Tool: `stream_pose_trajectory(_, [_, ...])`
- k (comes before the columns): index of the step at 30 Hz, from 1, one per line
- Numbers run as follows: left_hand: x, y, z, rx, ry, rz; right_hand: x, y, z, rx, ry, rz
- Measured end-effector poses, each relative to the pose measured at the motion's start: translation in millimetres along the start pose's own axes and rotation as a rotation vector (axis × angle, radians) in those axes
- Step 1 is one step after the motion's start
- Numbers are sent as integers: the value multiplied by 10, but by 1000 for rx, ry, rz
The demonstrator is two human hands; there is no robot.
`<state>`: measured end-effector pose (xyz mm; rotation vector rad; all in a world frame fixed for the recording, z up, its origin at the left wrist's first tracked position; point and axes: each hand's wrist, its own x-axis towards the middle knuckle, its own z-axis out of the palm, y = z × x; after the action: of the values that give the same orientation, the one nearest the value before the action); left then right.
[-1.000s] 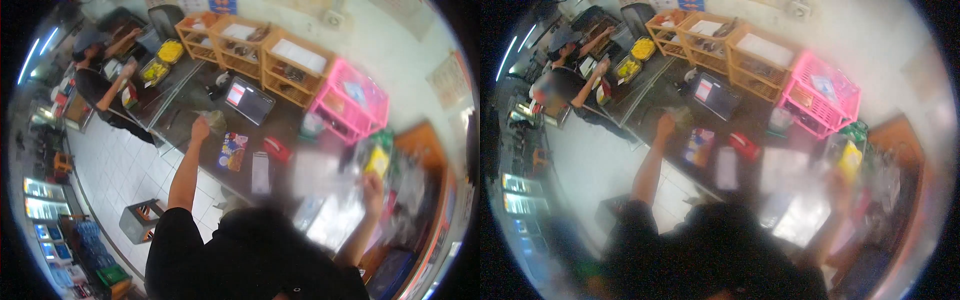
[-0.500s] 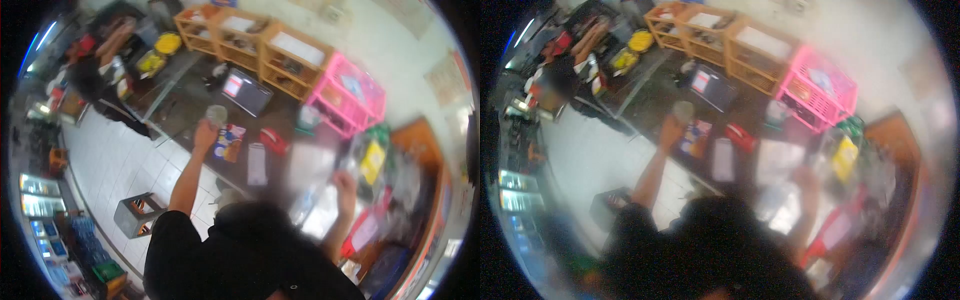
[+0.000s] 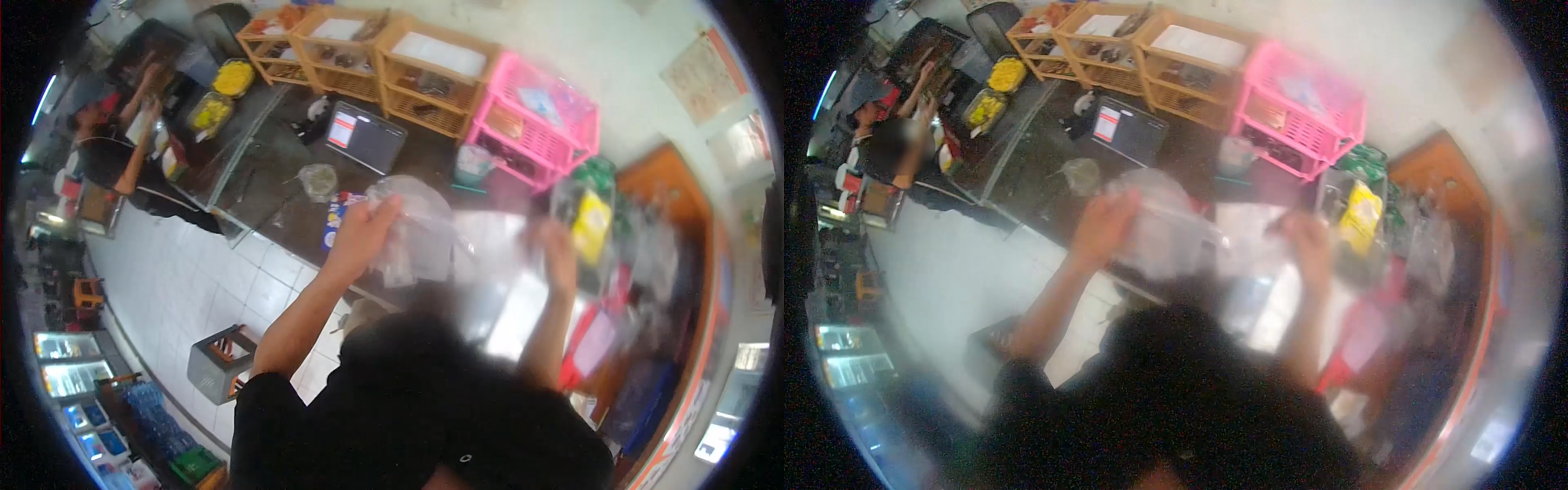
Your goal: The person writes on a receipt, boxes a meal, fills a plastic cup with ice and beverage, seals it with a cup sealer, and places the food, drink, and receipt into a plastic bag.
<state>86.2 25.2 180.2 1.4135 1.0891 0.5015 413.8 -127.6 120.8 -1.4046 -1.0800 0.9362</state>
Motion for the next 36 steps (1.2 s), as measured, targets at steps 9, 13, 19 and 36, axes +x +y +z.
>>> stream_pose_trajectory(9, [-839, 196, -637, -382, 304, -173, -93, 850, 1871, -390, -566, -137])
stream_pose_trajectory(13, [-1207, -94, -1211, -340, 518, -210, 95, 660, 2301, -431, -493, -365])
stream_pose_trajectory(19, [-1383, -1321, -1666, -185, 586, -241, -104, 643, 2442, 660, -393, 383])
stream_pose_trajectory(36, [-1463, -1809, -883, -77, 216, -362, -499, 495, 3163, 122, -816, 32])
